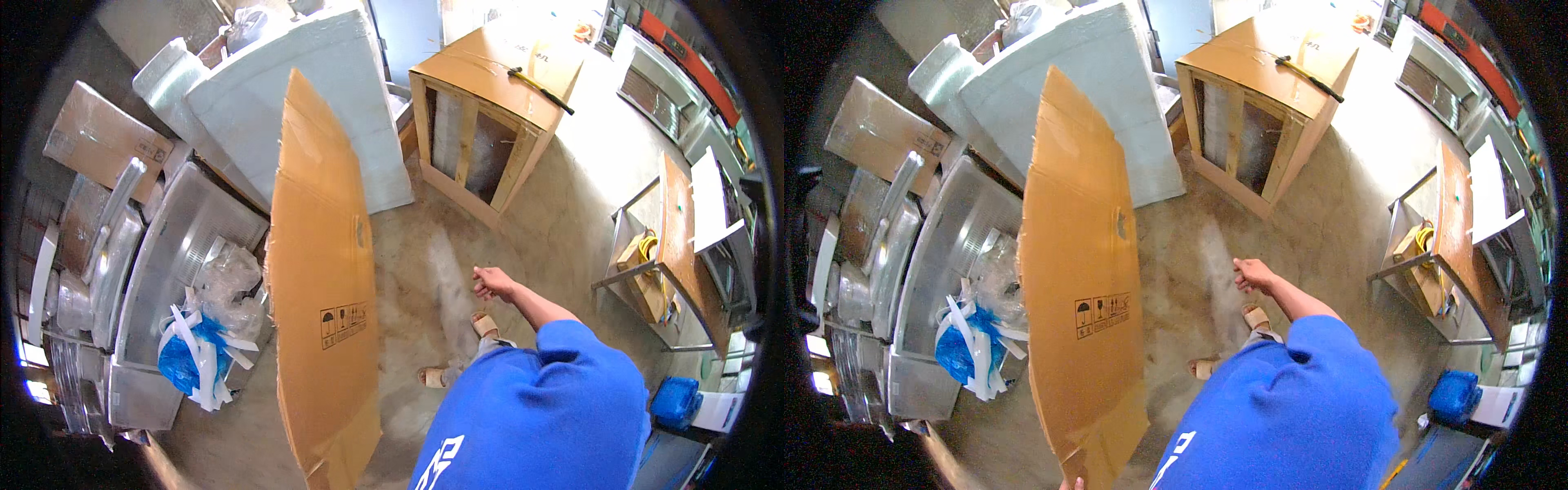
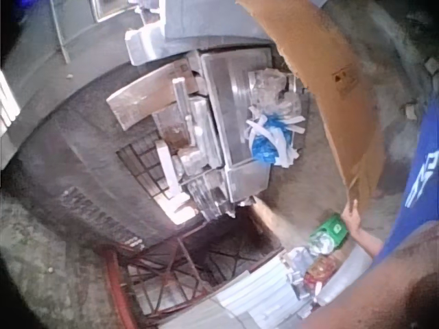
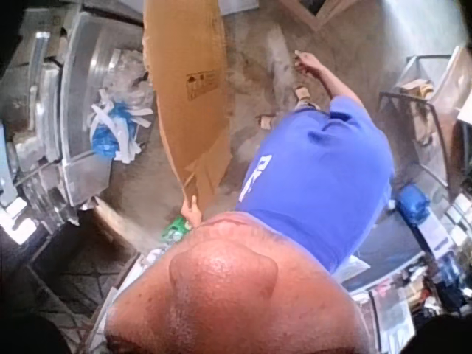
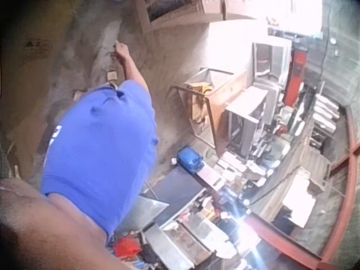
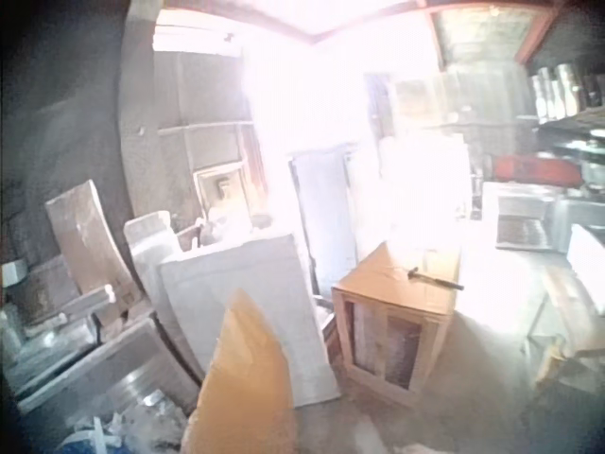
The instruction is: The person uses a hammer and a utility knife to open a large cardboard box. They repeatedly strike the box with the hammer to break the tape and then use the utility knife to cut through the remaining tape and cardboard.
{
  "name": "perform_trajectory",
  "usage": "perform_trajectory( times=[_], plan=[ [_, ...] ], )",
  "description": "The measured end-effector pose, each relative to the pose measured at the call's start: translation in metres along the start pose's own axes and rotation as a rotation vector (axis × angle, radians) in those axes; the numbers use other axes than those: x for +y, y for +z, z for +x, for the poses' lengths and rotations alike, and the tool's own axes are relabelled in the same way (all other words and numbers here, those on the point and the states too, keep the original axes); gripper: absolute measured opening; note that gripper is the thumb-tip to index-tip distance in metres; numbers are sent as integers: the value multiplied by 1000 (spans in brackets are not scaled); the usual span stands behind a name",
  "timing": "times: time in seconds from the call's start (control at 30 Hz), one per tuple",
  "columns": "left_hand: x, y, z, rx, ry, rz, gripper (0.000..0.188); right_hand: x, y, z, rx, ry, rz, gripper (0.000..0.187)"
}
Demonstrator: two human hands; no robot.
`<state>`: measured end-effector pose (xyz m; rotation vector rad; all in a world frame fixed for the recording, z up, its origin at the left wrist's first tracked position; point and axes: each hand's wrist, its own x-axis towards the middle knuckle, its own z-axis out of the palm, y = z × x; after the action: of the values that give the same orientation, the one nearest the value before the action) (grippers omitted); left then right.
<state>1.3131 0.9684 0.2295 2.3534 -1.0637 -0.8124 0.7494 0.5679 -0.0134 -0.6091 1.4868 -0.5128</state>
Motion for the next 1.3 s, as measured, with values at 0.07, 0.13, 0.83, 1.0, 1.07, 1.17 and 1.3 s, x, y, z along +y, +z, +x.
perform_trajectory(
  times=[0.07,0.13,0.83,1.0,1.07,1.17,1.3],
  plan=[
    [-6,-15,-1,-16,34,60,32,3,-1,12,35,137,231,54],
    [26,-33,-6,-17,37,199,31,-4,-3,17,132,63,296,55],
    [236,126,228,-493,605,-230,12,-157,-228,-1,268,-844,1044,94],
    [292,206,302,-546,630,-173,18,-154,-320,-87,445,-819,975,95],
    [328,248,333,-547,611,-5,25,-166,-323,-106,740,-994,970,91],
    [397,312,361,-422,814,-3,44,-173,-318,-127,1172,-1058,658,86],
    [537,339,382,-508,960,-327,86,-169,-314,-118,1195,-1030,824,88]
  ],
)
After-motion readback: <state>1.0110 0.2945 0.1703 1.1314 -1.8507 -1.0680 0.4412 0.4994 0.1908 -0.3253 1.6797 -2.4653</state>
